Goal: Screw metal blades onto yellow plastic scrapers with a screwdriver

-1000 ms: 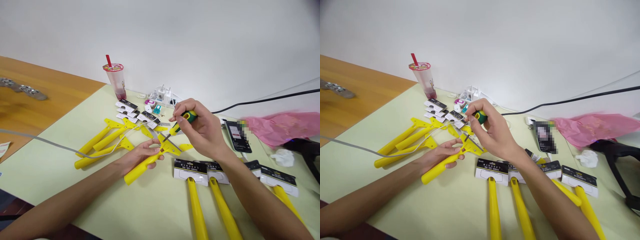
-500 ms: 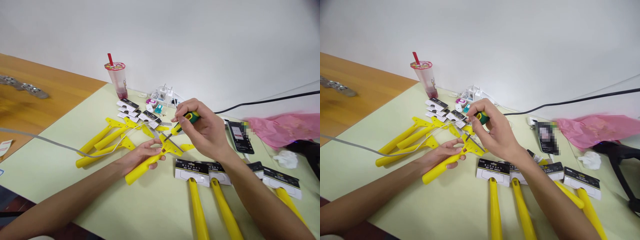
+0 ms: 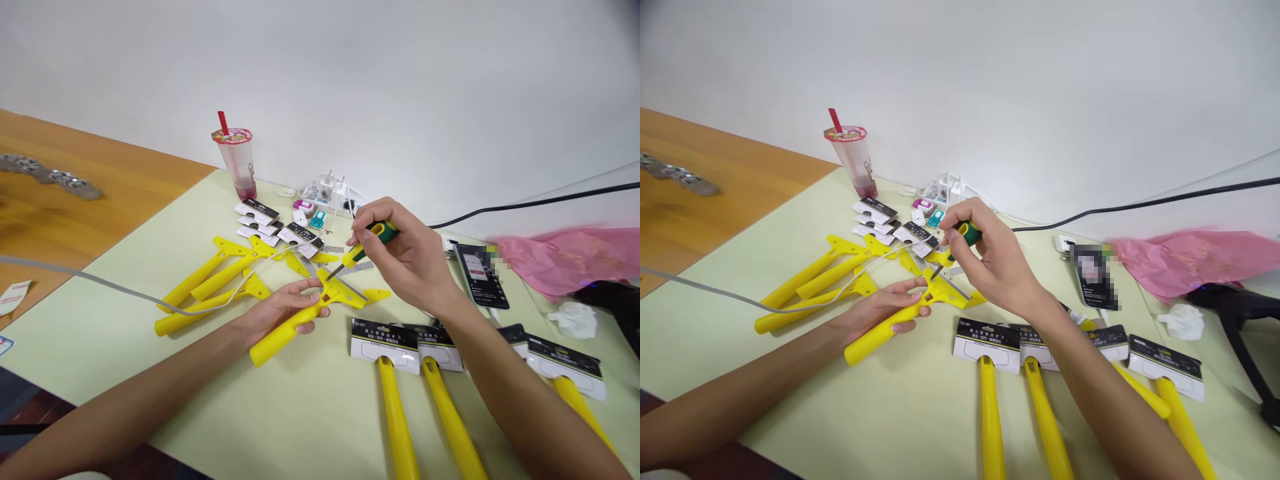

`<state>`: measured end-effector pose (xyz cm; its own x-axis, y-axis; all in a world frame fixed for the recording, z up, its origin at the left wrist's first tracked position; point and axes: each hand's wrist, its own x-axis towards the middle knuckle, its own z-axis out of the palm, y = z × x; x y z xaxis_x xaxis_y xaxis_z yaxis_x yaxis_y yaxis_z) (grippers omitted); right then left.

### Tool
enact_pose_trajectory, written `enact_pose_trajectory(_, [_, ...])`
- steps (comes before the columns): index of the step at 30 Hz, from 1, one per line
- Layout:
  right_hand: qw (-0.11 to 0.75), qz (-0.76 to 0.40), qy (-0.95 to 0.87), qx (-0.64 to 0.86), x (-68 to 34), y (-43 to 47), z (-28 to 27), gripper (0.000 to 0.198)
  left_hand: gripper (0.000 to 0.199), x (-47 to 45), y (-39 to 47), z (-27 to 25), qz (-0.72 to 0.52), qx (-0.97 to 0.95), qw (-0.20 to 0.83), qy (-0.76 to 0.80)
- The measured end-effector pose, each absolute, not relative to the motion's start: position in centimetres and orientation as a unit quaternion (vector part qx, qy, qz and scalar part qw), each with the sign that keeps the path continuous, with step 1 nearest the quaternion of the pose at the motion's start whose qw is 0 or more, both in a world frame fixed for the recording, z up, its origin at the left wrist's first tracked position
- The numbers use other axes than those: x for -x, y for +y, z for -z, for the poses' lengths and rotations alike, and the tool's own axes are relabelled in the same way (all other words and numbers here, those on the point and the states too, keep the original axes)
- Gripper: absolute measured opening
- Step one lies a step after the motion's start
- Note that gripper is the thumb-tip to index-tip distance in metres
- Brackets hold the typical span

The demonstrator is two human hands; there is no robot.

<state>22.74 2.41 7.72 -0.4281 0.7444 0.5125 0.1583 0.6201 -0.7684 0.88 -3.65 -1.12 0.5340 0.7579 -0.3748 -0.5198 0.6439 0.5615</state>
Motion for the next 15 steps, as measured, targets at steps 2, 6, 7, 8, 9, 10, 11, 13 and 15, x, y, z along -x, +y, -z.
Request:
enact_pose_trajectory(2, [0.447, -0.322, -0.781, 0.295, -22.77, 2.52, -7.62, 0.021, 0.033, -0.91, -3.63, 1.08, -0.374, -0.191, 0.855, 0.305])
enact_pose_trajectory(6, [0.444, -0.316, -0.783, 0.300, -22.90, 2.74, -7.53, 0.021, 0.033, -0.92, -3.63, 1.20, -0.374, -0.190, 0.855, 0.304])
enact_pose_trajectory(7, [0.443, -0.316, -0.783, 0.301, -22.95, 2.78, -7.53, 0.020, 0.034, -0.89, -3.64, 1.30, -0.375, -0.191, 0.855, 0.302])
enact_pose_trajectory(8, [0.441, -0.317, -0.784, 0.302, -23.00, 2.81, -7.54, 0.020, 0.034, -0.85, -3.64, 1.40, -0.376, -0.191, 0.856, 0.299])
enact_pose_trajectory(9, [0.439, -0.317, -0.784, 0.303, -23.05, 2.82, -7.56, 0.021, 0.035, -0.81, -3.65, 1.51, -0.377, -0.191, 0.857, 0.295])
enact_pose_trajectory(10, [0.438, -0.316, -0.785, 0.303, -23.10, 2.82, -7.58, 0.021, 0.035, -0.76, -3.65, 1.59, -0.377, -0.191, 0.858, 0.291])
enact_pose_trajectory(11, [0.437, -0.314, -0.786, 0.303, -23.15, 2.81, -7.62, 0.022, 0.035, -0.73, -3.65, 1.64, -0.378, -0.191, 0.859, 0.287])
enact_pose_trajectory(13, [0.435, -0.310, -0.790, 0.301, -23.22, 2.77, -7.72, 0.022, 0.034, -0.70, -3.62, 1.60, -0.378, -0.189, 0.861, 0.282])
enact_pose_trajectory(15, [0.433, -0.306, -0.792, 0.303, -23.27, 2.73, -7.82, 0.022, 0.032, -0.73, -3.59, 1.41, -0.378, -0.187, 0.861, 0.285])
